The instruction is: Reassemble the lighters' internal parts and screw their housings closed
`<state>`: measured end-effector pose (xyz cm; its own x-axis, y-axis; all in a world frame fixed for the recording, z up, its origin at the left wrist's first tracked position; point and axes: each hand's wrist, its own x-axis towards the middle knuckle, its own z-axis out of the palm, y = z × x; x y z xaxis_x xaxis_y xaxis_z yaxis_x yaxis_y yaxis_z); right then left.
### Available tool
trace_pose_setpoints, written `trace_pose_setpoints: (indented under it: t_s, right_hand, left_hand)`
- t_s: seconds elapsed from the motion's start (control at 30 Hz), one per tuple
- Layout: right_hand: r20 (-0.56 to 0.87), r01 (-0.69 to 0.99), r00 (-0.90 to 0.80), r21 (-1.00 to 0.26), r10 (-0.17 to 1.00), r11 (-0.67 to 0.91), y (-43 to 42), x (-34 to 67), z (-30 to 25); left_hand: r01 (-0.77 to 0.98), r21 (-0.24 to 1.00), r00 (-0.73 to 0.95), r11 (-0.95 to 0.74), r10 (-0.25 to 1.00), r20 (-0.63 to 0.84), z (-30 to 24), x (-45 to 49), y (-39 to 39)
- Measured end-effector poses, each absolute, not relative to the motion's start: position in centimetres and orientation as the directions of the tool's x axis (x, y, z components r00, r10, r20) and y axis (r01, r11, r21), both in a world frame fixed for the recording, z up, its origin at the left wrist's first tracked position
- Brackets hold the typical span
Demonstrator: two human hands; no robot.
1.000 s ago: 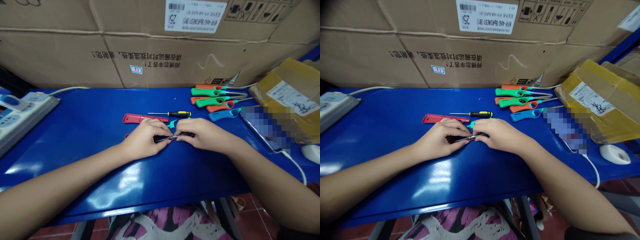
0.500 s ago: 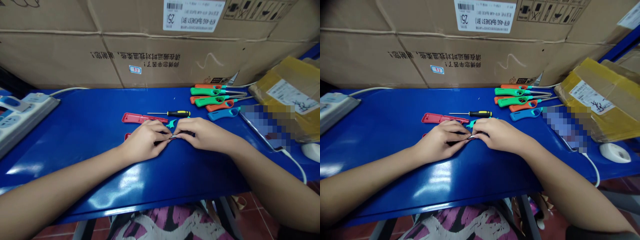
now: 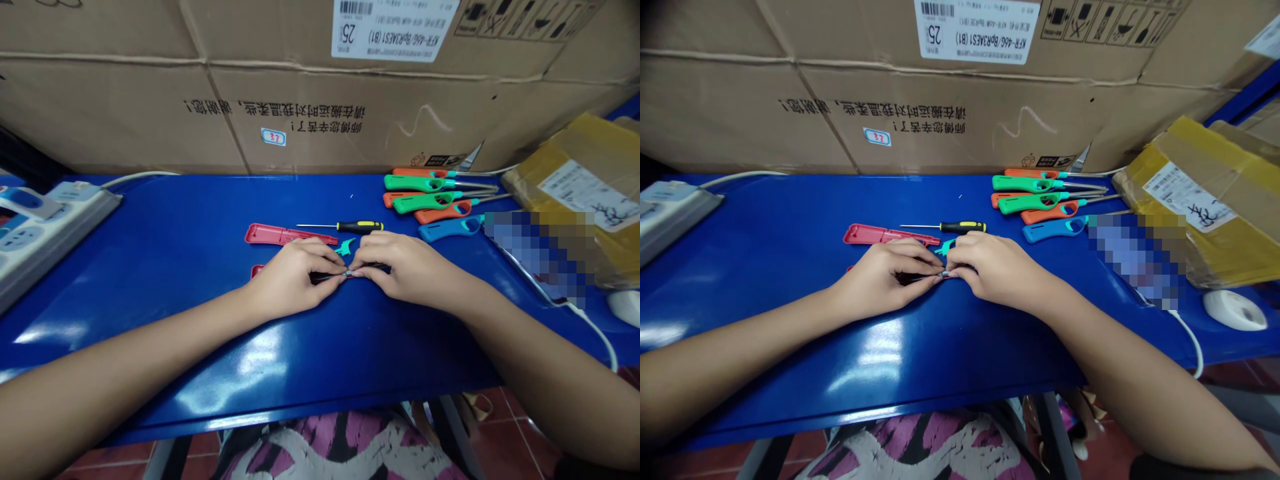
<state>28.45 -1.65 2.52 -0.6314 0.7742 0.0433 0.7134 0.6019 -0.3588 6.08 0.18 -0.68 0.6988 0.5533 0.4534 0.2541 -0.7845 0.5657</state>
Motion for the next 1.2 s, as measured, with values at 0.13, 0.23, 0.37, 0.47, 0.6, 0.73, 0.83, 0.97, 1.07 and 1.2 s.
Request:
trace_pose_setpoints:
  t_s: [0.13,0.23,0.37,0.47,0.6,0.73,0.83,0.97,1.07,1.2]
  right_hand:
    - [0.004,0.760,-0.597,-0.317,0.802,0.567,-1.9,28.1,2.7]
    - [-0.027,0.772,-0.588,-0.316,0.808,0.551,-2.0,28.1,2.9]
    - [-0.034,0.769,-0.594,-0.320,0.804,0.554,-2.0,28.3,2.9]
    - [-0.019,0.767,-0.592,-0.323,0.806,0.555,-1.9,28.4,2.8]
    - [-0.002,0.758,-0.586,-0.355,0.810,0.548,-1.9,28.6,2.8]
    - [0.017,0.715,-0.593,-0.448,0.805,0.536,-1.8,28.7,2.6]
    - [0.055,0.687,-0.577,-0.507,0.815,0.521,-1.7,28.6,2.2]
    - [0.095,0.657,-0.566,-0.548,0.819,0.518,-1.5,28.3,2.0]
    - [0.115,0.640,-0.549,-0.579,0.828,0.505,-1.4,28.1,1.9]
    - [0.097,0.652,-0.529,-0.589,0.843,0.477,-1.3,27.7,1.7]
  left_hand:
    - [0.255,0.585,0.691,-0.770,0.568,0.447,-0.7,6.1,0.2]
    - [0.252,0.579,0.698,-0.775,0.560,0.446,-0.8,6.1,0.3]
    - [0.248,0.536,0.731,-0.807,0.519,0.444,-0.9,6.0,0.3]
    - [0.283,0.489,0.743,-0.825,0.510,0.432,-0.9,5.8,0.2]
    - [0.335,0.430,0.754,-0.838,0.512,0.412,-0.9,5.6,0.0]
    - [0.307,0.470,0.734,-0.828,0.520,0.436,-1.1,5.8,0.1]
    - [0.285,0.550,0.691,-0.785,0.565,0.450,-0.8,6.1,0.0]
    - [0.338,0.590,0.613,-0.733,0.647,0.453,1.6,5.8,0.0]
    - [0.399,0.546,0.627,-0.737,0.654,0.423,3.9,4.6,-0.1]
    - [0.459,0.461,0.712,-0.760,0.624,0.321,4.4,2.1,-0.6]
